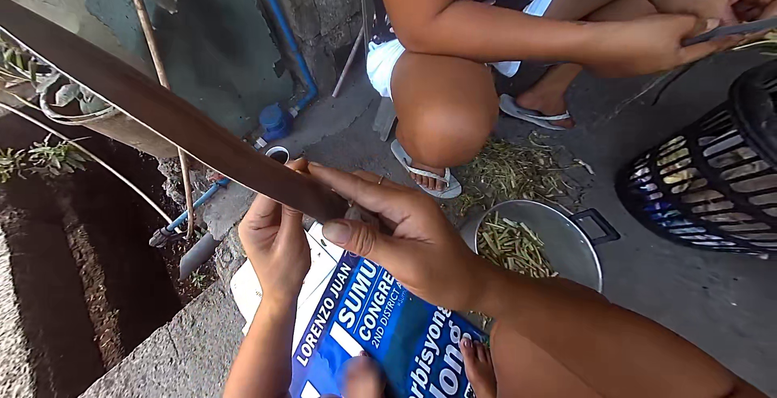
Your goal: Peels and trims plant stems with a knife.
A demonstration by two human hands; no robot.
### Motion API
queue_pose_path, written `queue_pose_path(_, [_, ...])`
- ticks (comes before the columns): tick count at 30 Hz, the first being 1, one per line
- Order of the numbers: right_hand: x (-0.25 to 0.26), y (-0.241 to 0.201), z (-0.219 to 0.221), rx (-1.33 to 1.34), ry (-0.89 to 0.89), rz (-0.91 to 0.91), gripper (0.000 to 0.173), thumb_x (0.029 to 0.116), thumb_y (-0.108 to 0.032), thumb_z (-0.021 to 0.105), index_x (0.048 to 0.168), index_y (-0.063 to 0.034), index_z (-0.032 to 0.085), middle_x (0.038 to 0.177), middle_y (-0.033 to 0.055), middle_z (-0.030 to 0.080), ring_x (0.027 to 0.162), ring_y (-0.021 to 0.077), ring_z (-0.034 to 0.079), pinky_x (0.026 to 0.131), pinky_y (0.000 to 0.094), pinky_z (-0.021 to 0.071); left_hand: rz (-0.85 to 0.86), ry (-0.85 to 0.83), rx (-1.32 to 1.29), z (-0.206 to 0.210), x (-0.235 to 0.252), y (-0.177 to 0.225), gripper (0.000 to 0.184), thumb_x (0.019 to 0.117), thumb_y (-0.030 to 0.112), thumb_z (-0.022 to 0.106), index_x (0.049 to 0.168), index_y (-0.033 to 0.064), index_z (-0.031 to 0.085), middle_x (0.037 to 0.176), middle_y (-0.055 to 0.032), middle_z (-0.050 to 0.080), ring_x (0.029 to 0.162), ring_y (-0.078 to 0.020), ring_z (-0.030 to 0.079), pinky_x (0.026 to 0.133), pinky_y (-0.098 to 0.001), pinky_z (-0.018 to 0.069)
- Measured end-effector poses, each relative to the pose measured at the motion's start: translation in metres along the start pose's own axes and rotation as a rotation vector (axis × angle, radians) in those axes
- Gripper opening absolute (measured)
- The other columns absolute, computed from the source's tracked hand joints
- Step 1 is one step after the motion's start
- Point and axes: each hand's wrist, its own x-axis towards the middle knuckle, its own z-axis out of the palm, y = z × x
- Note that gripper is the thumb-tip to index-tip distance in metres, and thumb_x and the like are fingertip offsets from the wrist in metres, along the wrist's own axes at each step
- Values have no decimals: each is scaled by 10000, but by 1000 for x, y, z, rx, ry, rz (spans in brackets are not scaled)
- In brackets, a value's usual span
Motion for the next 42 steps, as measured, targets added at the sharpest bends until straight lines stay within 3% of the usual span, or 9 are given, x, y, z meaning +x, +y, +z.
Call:
queue_pose_path(6, [-1, 1, -3, 51, -23, 47, 425, 1001, -111, 647, 1404, 16, 601, 1092, 36, 664, 850, -1, 594, 748, 118, 514, 36, -24, 44, -1, -2, 1, 248, 1031, 92, 574, 1210, 143, 738, 1189, 32, 738, 1094, -82, 690, 945, -266, 569])
queue_pose_path(14, [-1, 2, -6, 112, -37, 69, 411, 1001, -93, 641, 1396, 19, 607, 1132, 51, 666, 826, -5, 588, 727, 113, 511, 75, -16, 83, 0, -3, -1, 234, 1028, 97, 590, 1178, 157, 759, 1216, 34, 727, 1123, -94, 680, 965, -278, 564])
queue_pose_path(22, [-1, 9, -4, 200, 3, 90, 386, 1024, -84, 594, 1400, 6, 603, 1111, 40, 661, 774, -8, 567, 701, 119, 495, 114, -9, 141, 6, -7, -7, 256, 1013, 116, 634, 1246, 141, 735, 1230, 51, 697, 1124, -74, 655, 959, -248, 557])
queue_pose_path(26, [-1, 11, -6, 407, -22, 217, 372, 1052, -109, 518, 1407, -49, 612, 846, 7, 602, 627, -7, 481, 576, 125, 415, 137, 20, 160, 7, -7, -9, 247, 994, 83, 656, 1216, 132, 754, 1217, 53, 707, 1098, -71, 669, 931, -237, 572])
queue_pose_path(32, [1, 19, -17, 569, 21, 418, 348, 1091, -210, 442, 1369, -113, 627, 875, 18, 588, 577, 25, 489, 519, 144, 430, 112, 48, 124, 0, -5, -13, 222, 1014, 122, 637, 1204, 124, 753, 1187, 10, 728, 1049, -116, 701, 895, -287, 600])
queue_pose_path(37, [6, 53, -37, 439, 191, 613, 355, 1115, -221, 406, 1389, -89, 589, 836, 18, 575, 538, 44, 473, 484, 160, 415, 37, 94, 41, -9, 2, -4, 227, 1028, 103, 601, 1208, 118, 739, 1175, 10, 733, 1058, -129, 711, 936, -309, 599])
queue_pose_path(42, [8, 106, -62, 211, 400, 902, 328, 1107, -239, 470, 1354, -68, 600, 756, 13, 518, 501, 66, 443, 450, 185, 379, -30, 136, -24, -28, 9, 9, 235, 1047, 74, 543, 1203, 109, 715, 1122, -2, 741, 1033, -127, 709, 942, -310, 588])
